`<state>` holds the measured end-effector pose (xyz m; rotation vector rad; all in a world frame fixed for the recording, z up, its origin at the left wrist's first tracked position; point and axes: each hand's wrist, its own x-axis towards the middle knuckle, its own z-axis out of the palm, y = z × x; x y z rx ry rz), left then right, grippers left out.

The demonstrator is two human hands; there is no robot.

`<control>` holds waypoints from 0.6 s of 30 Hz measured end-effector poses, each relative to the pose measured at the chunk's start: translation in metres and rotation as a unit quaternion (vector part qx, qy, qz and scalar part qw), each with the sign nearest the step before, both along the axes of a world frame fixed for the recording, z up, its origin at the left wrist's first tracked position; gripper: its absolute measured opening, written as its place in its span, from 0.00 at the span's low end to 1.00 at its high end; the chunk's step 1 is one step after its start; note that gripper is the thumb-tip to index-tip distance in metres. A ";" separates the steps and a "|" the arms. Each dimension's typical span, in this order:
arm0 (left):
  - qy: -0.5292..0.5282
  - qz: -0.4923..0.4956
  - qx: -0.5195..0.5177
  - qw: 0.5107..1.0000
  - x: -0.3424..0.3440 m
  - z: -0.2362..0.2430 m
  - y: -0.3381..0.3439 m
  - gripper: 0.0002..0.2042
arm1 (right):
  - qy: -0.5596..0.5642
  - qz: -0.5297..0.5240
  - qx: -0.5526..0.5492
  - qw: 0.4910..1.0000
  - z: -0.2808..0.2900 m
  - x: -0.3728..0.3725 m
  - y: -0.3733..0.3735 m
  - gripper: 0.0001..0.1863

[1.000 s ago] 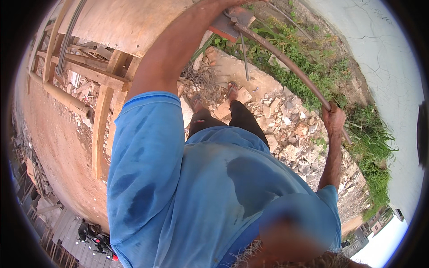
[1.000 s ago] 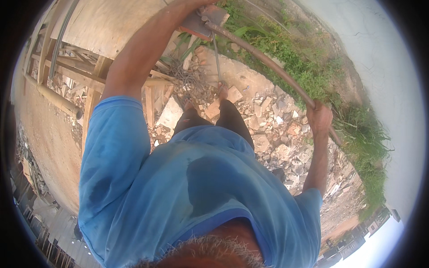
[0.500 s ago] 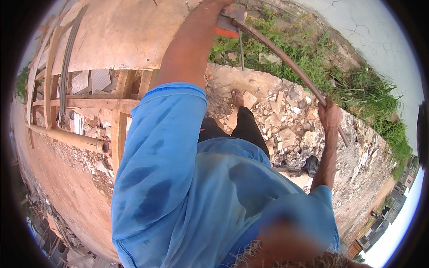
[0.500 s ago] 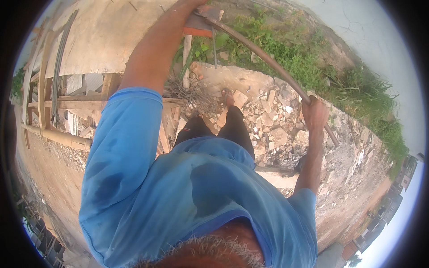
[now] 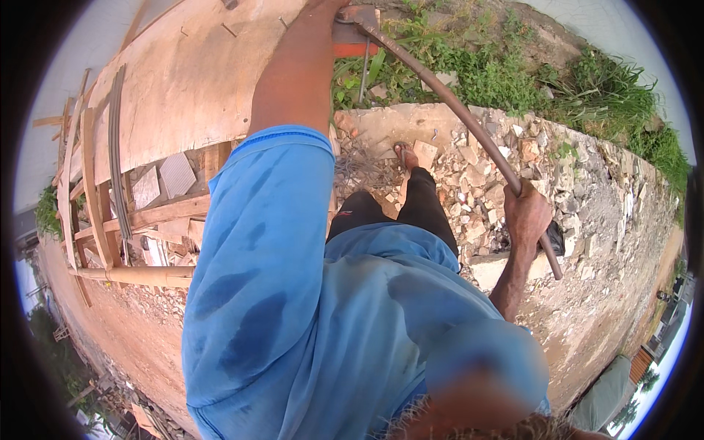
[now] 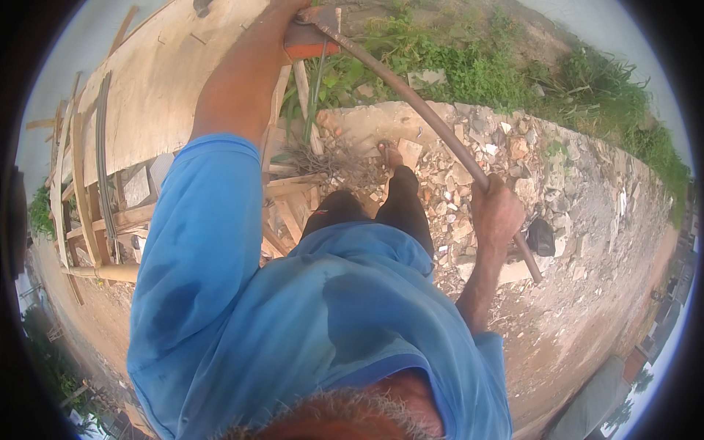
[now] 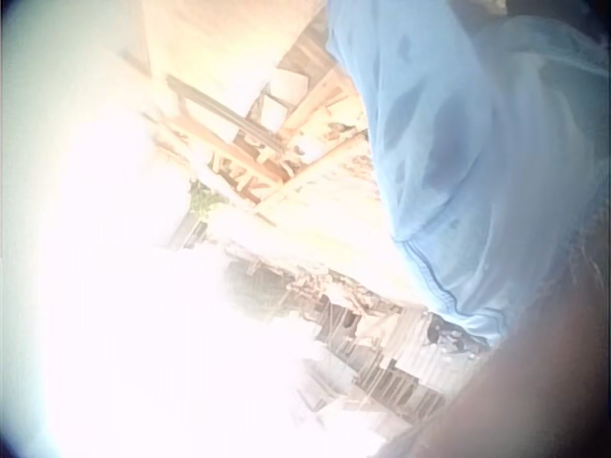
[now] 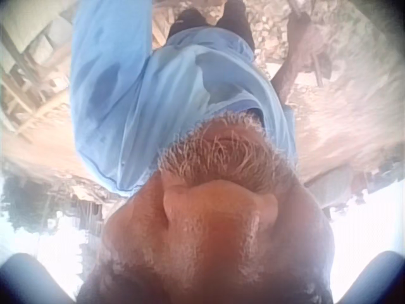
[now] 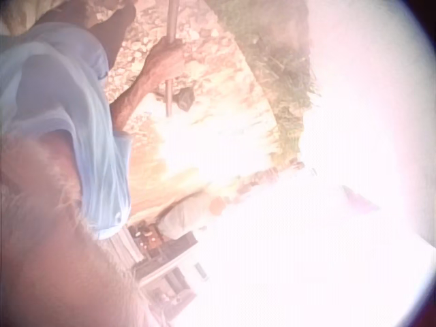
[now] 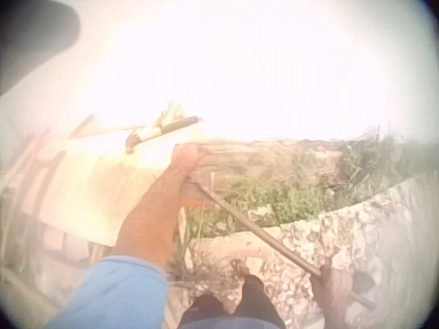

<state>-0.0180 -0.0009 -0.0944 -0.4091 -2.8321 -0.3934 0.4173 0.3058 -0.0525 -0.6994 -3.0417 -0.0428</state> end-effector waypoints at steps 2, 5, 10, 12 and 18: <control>-0.012 -0.003 0.000 1.000 0.000 0.003 0.000 0.28 | -0.027 -0.022 -0.016 0.999 -0.001 0.012 -0.013 0.14; 0.012 -0.015 0.006 1.000 -0.006 -0.003 -0.003 0.27 | -0.043 -0.029 -0.025 0.998 0.000 0.007 -0.011 0.14; 0.108 -0.024 0.069 0.991 -0.011 -0.025 -0.006 0.22 | 0.023 0.029 -0.035 0.999 -0.002 -0.012 0.017 0.09; 0.059 -0.002 -0.015 0.998 -0.006 -0.025 -0.004 0.23 | 0.036 0.045 -0.036 0.998 -0.009 -0.022 0.032 0.09; -0.121 -0.054 -0.013 0.991 -0.013 0.027 -0.012 0.19 | 0.142 0.078 -0.131 0.978 -0.012 -0.085 0.066 0.09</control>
